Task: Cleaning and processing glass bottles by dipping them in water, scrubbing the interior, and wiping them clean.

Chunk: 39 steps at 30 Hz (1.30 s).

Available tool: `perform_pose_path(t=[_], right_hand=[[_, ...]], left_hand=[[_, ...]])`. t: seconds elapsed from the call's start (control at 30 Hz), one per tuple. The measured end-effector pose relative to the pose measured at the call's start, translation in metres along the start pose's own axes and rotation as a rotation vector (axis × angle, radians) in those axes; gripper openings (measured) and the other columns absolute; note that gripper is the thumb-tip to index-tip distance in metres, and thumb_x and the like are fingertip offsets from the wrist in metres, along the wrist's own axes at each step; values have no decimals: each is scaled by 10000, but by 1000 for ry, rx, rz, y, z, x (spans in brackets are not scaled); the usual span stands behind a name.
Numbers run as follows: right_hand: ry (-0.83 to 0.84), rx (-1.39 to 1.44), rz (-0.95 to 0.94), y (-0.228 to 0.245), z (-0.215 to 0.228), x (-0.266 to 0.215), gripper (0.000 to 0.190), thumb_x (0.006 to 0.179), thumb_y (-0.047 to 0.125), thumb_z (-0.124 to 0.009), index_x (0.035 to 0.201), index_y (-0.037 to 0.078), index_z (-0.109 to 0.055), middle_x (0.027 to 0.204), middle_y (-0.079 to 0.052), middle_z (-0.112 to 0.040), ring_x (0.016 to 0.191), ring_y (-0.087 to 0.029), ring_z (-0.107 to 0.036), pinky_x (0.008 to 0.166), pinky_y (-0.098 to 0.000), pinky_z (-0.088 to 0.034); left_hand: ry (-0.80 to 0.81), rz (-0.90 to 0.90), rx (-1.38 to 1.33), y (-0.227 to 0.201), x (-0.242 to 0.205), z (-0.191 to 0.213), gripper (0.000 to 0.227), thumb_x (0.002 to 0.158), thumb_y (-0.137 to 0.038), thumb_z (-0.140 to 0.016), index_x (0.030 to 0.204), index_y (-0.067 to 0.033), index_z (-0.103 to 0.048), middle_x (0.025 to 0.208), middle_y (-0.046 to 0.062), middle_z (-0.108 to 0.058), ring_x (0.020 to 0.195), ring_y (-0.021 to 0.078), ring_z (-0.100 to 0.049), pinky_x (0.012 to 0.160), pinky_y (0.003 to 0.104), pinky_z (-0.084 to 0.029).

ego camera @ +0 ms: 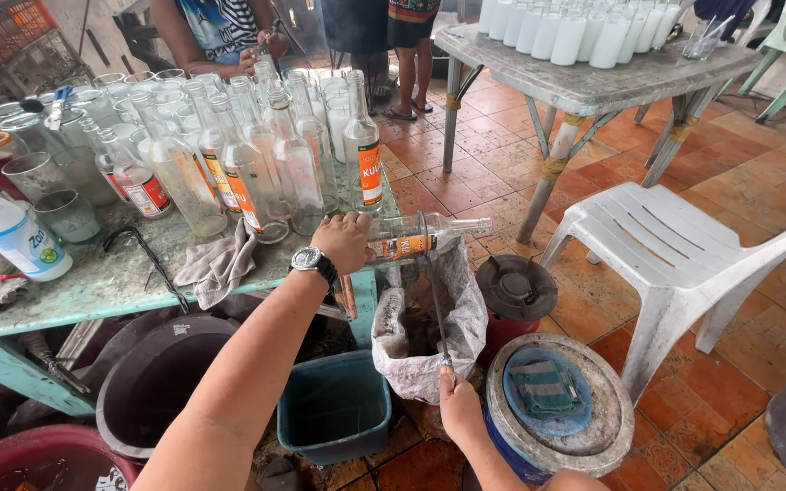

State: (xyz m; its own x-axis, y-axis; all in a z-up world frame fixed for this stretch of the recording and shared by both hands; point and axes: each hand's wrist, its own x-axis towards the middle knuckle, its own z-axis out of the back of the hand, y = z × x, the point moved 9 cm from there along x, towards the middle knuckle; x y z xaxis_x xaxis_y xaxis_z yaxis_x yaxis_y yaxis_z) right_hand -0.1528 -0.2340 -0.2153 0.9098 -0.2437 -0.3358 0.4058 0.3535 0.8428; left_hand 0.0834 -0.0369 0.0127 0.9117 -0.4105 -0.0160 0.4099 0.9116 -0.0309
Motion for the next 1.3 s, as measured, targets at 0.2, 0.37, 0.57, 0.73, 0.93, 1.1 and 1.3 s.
perform_pose_path(t=[0.2,0.37,0.57,0.73,0.93,1.1,1.3], right_hand=[[14,-18,-2,0,0,1,553,1071,522,-325,1150,117,-693,516,2,-324,450,-136,-251,502,-347,-228],[-17,-31,42,-8,-1,11,577,1099,533,-338,715,130,-487,508,-19,-329,444,-158,-259,497,-368,-253],[-25,-37,63,-12,-2,17,579,1100,529,-336,700,134,-477,506,-18,-333,448,-161,-273,511,-370,-256],[0,-8,12,-1,1,5,574,1108,495,-357,757,97,-577,493,-13,-307,430,-149,-221,484,-355,-224],[6,44,26,-1,-1,3,566,1097,524,-349,760,114,-547,505,-19,-294,450,-155,-229,509,-369,-234],[60,58,2,11,3,-11,745,993,641,-285,1469,141,-564,553,-7,-331,490,-142,-245,519,-358,-230],[17,230,11,10,14,-15,579,1055,645,-338,737,161,-367,626,-11,-273,531,-152,-245,587,-364,-246]], left_hand=[[-402,-16,261,-24,-33,15,822,846,-471,-753,1498,-129,-387,1359,72,-572,1228,304,-550,1160,618,-338],[-446,0,289,-22,-34,6,815,902,-469,-668,1544,-101,-327,1414,77,-478,1283,305,-454,1177,607,-295],[44,-15,-5,-1,-6,9,609,985,-401,-574,1462,-111,-332,1481,177,-443,1360,403,-438,1091,555,-424],[-108,-65,-15,1,-10,4,645,953,-394,-658,1473,-138,-375,1403,135,-498,1295,384,-494,1104,557,-376],[-519,-141,171,-13,-30,9,765,805,-324,-817,1432,-101,-439,1336,108,-559,1221,343,-538,1149,582,-351],[-281,-57,-141,5,-22,12,806,825,-322,-824,1485,-114,-411,1382,112,-512,1341,343,-485,1220,512,-272],[-56,91,-529,18,-34,17,868,801,-370,-857,1507,-206,-379,1402,177,-468,1077,367,-627,878,485,-530]])
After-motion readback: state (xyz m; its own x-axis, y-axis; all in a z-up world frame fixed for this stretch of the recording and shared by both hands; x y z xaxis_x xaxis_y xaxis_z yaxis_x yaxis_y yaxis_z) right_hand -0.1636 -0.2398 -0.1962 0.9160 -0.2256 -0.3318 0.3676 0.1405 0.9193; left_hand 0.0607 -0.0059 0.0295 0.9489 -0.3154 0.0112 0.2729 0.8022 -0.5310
